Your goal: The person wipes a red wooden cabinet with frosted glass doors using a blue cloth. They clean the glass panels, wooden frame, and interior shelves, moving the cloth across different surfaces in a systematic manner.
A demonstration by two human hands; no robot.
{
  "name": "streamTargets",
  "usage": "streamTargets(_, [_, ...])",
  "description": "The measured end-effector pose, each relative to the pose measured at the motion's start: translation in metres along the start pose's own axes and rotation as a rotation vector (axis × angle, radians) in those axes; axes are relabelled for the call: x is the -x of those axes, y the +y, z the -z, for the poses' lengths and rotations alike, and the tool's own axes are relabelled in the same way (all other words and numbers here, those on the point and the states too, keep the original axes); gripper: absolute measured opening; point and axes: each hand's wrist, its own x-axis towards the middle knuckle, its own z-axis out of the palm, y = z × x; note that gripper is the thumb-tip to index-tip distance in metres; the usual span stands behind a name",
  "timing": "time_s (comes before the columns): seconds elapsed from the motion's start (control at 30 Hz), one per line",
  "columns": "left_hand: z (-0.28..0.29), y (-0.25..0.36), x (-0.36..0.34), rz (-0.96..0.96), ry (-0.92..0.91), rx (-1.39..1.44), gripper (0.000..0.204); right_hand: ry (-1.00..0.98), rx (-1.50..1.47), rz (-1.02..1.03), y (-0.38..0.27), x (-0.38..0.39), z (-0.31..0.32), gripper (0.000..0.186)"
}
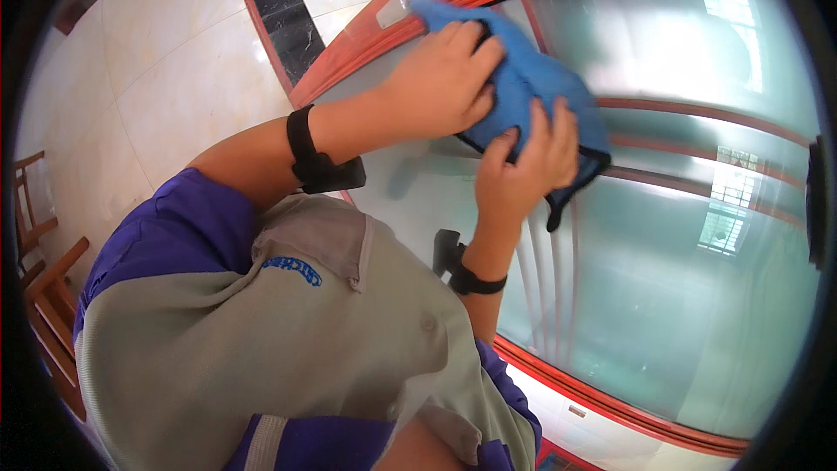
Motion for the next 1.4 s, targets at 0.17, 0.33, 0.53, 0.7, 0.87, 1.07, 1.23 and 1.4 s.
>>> streamTargets(0.17, [-0.012, 0.014, -0.001, -0.234, 0.134, -0.085, 0.058, 0.111, 0.117, -0.035, 0.012, 0.013, 0.016, 0.045])
streamTargets(0.33, [-0.059, -0.012, 0.050, -0.301, 0.009, -0.284, 0.044, -0.011, 0.253, 0.001, 0.018, 0.102, -0.035, 0.044])
streamTargets(0.53, [-0.101, -0.013, 0.099, -0.475, -0.143, -0.088, 0.032, -0.057, 0.190, 0.046, 0.031, 0.209, -0.053, 0.035])
streamTargets(0.7, [-0.120, -0.005, 0.136, -0.343, -0.544, -0.155, 0.034, -0.037, 0.226, 0.000, 0.032, 0.250, -0.045, 0.023])
streamTargets(0.87, [-0.118, 0.032, 0.120, -0.563, 0.074, -0.026, 0.054, 0.043, -0.012, -0.263, 0.043, 0.245, 0.011, 0.020])
streamTargets(1.07, [-0.129, 0.104, 0.089, -0.632, 0.063, -0.124, 0.047, 0.519, 0.216, -0.157, 0.102, 0.228, 0.079, 0.025])
streamTargets(1.23, [-0.198, 0.139, 0.123, -0.785, 0.074, 0.097, 0.023, 0.462, 0.035, -0.194, 0.125, 0.260, 0.091, 0.016])
streamTargets(1.4, [-0.252, 0.137, 0.177, -1.008, 0.013, -0.110, 0.010, 0.342, 0.125, -0.191, 0.142, 0.316, 0.070, 0.006])
